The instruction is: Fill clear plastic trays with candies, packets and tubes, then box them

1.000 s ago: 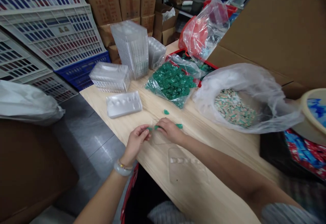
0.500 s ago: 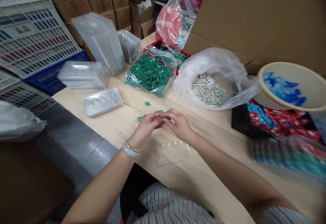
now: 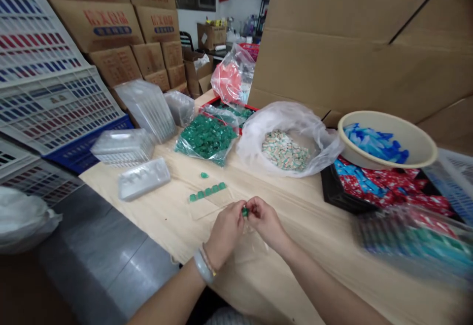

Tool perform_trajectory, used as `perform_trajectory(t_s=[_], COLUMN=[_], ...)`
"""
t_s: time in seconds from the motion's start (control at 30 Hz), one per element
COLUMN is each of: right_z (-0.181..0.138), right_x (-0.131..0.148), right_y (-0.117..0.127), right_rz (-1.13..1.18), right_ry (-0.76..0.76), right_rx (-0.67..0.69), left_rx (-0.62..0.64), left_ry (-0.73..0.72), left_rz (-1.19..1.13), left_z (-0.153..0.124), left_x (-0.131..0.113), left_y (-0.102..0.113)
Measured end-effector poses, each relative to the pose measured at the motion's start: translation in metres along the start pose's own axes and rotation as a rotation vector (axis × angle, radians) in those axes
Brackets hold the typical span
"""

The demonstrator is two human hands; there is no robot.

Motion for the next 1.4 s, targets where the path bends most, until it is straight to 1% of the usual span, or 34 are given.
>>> perform_trajectory(t_s=[0.03,0.1,0.17,0.23,0.3,0.33,0.4,0.47,0.53,0.67,0.77,0.83,0.9,0.97,1.03,1.1,1.17,1.23,1.3,1.33,1.4], right_z=[-0.002,-0.008,-0.016,-0.025,-0.032,-0.035,-0.040,-0.045,-0.049,-0.052,-0.051,-0.054,-0.061,-0.074,-0.089,-0.100,-0.103,-0.095,-0.080,-0.070,-0.053], right_x=[0.002,0.006,0.009,0.011,0.009,0.007,0.002,-0.004,-0.010,-0.018,-0.018,-0.015,-0.009,-0.004,-0.003,-0.004,-0.004,-0.004,-0.007,-0.009,-0.016], right_y=[0.000,0.001,0.002,0.005,0.010,0.012,0.017,0.020,0.024,0.029,0.030,0.031,0.030,0.025,0.019,0.016,0.016,0.020,0.026,0.027,0.023], right_rz=[-0.045,-0.132,-0.193,-0.212,-0.185,-0.149,-0.037,0.090,0.184,0.280,0.323,0.294,0.164,-0.006,-0.124,-0.185,-0.237,-0.290,-0.372,-0.428,-0.552], right_ry=[0.005,0.011,0.024,0.036,0.022,0.008,-0.022,-0.044,-0.057,-0.058,-0.044,-0.019,0.032,0.093,0.118,0.122,0.132,0.147,0.156,0.162,0.188], right_rx=[-0.014,-0.028,-0.039,-0.059,-0.074,-0.073,-0.063,-0.065,-0.097,-0.147,-0.118,-0.101,-0.066,-0.022,-0.003,-0.032,-0.049,-0.056,-0.048,-0.021,0.100], left_rx=[0.020,0.047,0.061,0.109,0.194,0.228,0.268,0.273,0.288,0.348,0.375,0.395,0.383,0.363,0.371,0.391,0.389,0.347,0.264,0.223,0.186], left_ry=[0.003,0.054,0.153,0.247,0.286,0.284,0.271,0.263,0.248,0.216,0.267,0.299,0.317,0.345,0.395,0.420,0.391,0.332,0.248,0.201,0.110], left_rz=[0.027,-0.034,-0.235,-0.514,-0.734,-0.792,-0.822,-0.792,-0.755,-0.736,-0.771,-0.785,-0.821,-0.895,-0.931,-0.860,-0.713,-0.534,-0.261,-0.089,0.253], left_z=[0.000,0.001,0.001,0.001,0.000,0.000,0.000,0.000,0.002,0.006,0.007,0.005,0.001,-0.007,-0.017,-0.022,-0.023,-0.020,-0.017,-0.016,-0.016], left_x=[-0.002,-0.001,0.008,0.015,0.015,0.014,0.009,0.006,0.002,-0.006,-0.005,-0.003,0.000,0.004,0.010,0.015,0.019,0.020,0.020,0.019,0.018], left_y=[-0.002,-0.006,-0.012,-0.022,-0.034,-0.038,-0.043,-0.046,-0.049,-0.053,-0.053,-0.053,-0.057,-0.066,-0.079,-0.089,-0.087,-0.073,-0.051,-0.041,-0.029])
Point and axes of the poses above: each hand's wrist, its own z-axis towards the middle knuckle, its own y-axis out of the back of the hand, x = y × z, the point moved 6 cm from there along z, towards the middle knuckle, and after that the axes turned 14 degrees about x, right-handed, at the moved point
